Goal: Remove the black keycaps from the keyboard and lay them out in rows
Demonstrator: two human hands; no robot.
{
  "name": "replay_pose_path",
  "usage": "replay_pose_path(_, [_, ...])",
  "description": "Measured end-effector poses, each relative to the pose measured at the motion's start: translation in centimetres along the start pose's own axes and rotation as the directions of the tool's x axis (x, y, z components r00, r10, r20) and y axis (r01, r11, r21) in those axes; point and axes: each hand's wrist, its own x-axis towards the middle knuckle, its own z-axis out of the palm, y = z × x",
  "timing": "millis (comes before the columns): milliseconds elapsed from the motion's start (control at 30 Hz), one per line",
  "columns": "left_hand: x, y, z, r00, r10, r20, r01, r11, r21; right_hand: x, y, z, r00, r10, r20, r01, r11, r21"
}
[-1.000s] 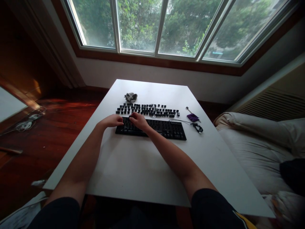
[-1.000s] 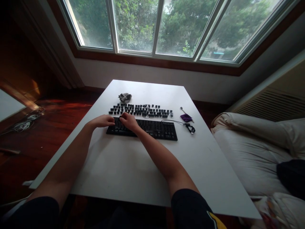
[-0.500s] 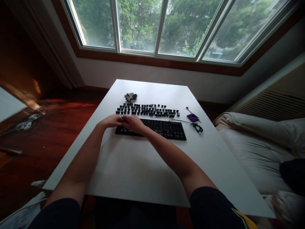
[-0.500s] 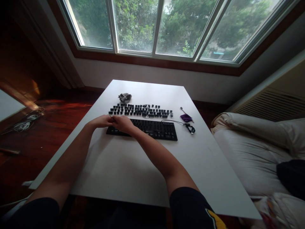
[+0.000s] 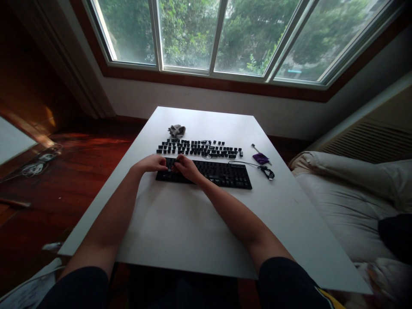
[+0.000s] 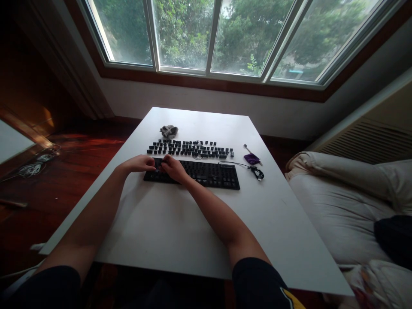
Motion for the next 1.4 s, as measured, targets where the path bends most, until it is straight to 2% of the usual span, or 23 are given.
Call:
replay_pose_path(100, [0.1,0.3,0.0,1.0,0.017,0.008,-0.017,1.0,0.006,0.2,0.9,0.2,0.999,0.022,-0.026,-0.018,0.988,0.152])
replay_pose_path(267, [-0.1,1.4,-0.2,0.995,0.103,-0.005,-0.103,0.984,-0.147,0.2,0.8,-0.3,0.988,0.012,-0.155,0.008,0.991,0.13])
replay_pose_path(433, [0.1,2.4,0.1,0.991,0.12,-0.067,-0.132,0.964,-0.23,0.2,0.5,-1.3,0.964,0.026,-0.264,0.009,0.991,0.131])
replay_pose_path(567, [0.9,2.6,1.1,0.98,0.147,-0.132,-0.181,0.937,-0.299,0.5,0.8,-1.8,0.957,0.136,-0.258,-0.065,0.962,0.267])
replay_pose_path(733, [1.6,3.1,2.2,0.964,0.17,-0.204,-0.243,0.873,-0.422,0.7,0.5,-2.9,0.92,0.316,-0.231,-0.185,0.872,0.454])
replay_pose_path(867, [1.5,3.9,2.4,0.948,0.203,-0.246,-0.28,0.897,-0.342,0.7,0.2,-3.7,0.887,0.407,-0.219,-0.254,0.825,0.504])
replay_pose_path(1100, [1.4,5.0,2.5,0.929,0.282,-0.241,-0.327,0.929,-0.174,0.7,0.5,-4.2,0.855,0.467,-0.225,-0.315,0.812,0.491])
replay_pose_path(1233, [1.6,5.3,2.6,0.879,0.359,-0.313,-0.432,0.878,-0.205,0.5,0.1,-4.3,0.828,0.493,-0.267,-0.335,0.818,0.468])
replay_pose_path(1300, [1.7,5.3,2.6,0.851,0.369,-0.374,-0.475,0.843,-0.251,0.4,-0.2,-4.4,0.823,0.477,-0.307,-0.327,0.841,0.431])
replay_pose_path(1400, [1.8,5.1,2.6,0.853,0.29,-0.433,-0.434,0.855,-0.283,0.2,-0.7,-4.5,0.862,0.363,-0.353,-0.216,0.894,0.392])
